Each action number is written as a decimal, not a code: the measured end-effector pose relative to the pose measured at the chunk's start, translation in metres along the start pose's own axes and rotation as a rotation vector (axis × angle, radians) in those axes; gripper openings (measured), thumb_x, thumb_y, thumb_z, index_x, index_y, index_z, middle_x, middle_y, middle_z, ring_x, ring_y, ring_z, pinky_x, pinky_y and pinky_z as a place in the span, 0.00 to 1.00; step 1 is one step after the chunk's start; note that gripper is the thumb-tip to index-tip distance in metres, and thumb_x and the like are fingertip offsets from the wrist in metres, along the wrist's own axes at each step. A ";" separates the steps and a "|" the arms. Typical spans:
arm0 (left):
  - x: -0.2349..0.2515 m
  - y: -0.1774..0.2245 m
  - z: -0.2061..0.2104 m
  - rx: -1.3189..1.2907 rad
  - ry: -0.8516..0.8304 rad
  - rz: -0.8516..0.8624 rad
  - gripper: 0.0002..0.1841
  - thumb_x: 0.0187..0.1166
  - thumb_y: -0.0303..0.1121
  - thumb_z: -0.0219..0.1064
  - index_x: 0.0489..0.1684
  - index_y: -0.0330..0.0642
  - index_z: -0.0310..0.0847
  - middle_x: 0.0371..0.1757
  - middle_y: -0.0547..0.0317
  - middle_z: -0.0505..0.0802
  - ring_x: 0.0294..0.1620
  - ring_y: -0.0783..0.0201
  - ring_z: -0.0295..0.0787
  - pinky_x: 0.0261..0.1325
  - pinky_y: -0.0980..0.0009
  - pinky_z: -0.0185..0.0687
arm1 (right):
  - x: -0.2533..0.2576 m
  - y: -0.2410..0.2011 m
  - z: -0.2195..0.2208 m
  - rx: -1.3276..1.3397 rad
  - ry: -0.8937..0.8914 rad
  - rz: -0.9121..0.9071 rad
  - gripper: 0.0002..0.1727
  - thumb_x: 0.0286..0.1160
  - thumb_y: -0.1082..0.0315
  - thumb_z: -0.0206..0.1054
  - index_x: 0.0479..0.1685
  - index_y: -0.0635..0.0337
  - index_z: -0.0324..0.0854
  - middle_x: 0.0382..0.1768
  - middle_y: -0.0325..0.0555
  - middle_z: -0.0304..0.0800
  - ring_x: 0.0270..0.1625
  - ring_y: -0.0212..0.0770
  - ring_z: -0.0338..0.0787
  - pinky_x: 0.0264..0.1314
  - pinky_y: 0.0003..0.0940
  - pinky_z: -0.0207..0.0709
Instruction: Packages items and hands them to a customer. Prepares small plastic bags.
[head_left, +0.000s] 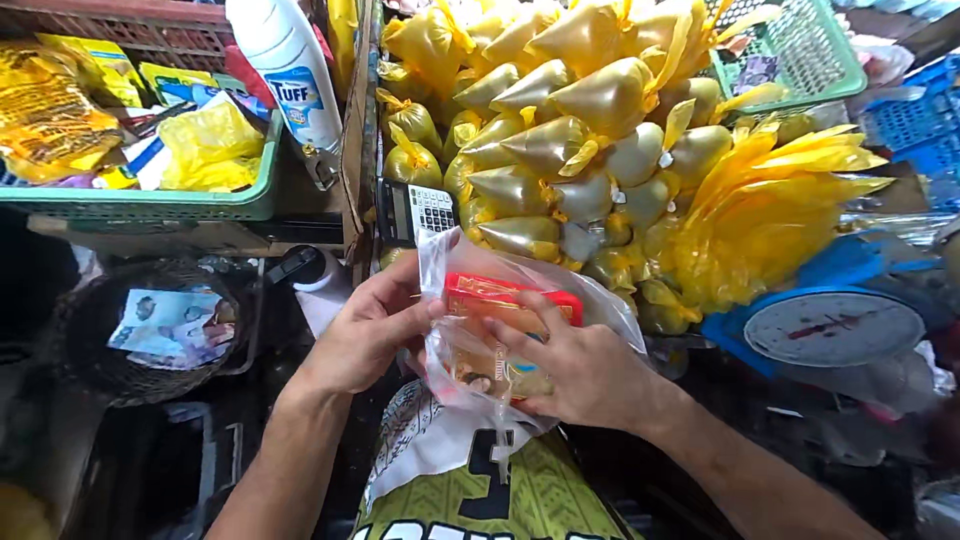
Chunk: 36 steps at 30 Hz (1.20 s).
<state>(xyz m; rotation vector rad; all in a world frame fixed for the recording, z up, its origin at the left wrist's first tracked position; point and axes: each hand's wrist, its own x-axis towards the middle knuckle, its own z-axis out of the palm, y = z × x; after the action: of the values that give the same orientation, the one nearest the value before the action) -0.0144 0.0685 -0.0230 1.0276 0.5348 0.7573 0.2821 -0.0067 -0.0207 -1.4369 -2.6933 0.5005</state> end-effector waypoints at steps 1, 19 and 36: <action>-0.003 -0.001 -0.001 0.004 -0.016 0.008 0.32 0.84 0.30 0.63 0.91 0.54 0.62 0.60 0.46 0.89 0.41 0.62 0.90 0.38 0.69 0.91 | 0.003 0.003 -0.008 0.032 -0.013 0.000 0.51 0.58 0.28 0.73 0.90 0.28 0.63 0.84 0.58 0.68 0.28 0.51 0.90 0.21 0.54 0.82; -0.010 -0.011 -0.006 -0.077 -0.009 0.076 0.31 0.82 0.31 0.66 0.87 0.47 0.67 0.53 0.46 0.89 0.37 0.64 0.87 0.40 0.69 0.88 | 0.078 0.008 -0.068 -0.282 -0.095 0.304 0.18 0.70 0.54 0.75 0.54 0.53 0.86 0.41 0.48 0.91 0.45 0.54 0.91 0.41 0.56 0.85; 0.040 0.040 0.062 0.255 -0.003 0.267 0.12 0.84 0.29 0.65 0.59 0.32 0.81 0.44 0.48 0.91 0.34 0.59 0.89 0.37 0.66 0.90 | -0.037 0.000 -0.065 1.580 0.672 0.217 0.19 0.91 0.67 0.55 0.75 0.63 0.75 0.36 0.59 0.88 0.29 0.48 0.91 0.34 0.48 0.92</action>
<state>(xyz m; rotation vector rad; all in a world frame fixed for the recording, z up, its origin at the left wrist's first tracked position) 0.0429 0.0767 0.0375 1.3545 0.5054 0.9388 0.3158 -0.0202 0.0446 -0.9705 -0.9362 1.3438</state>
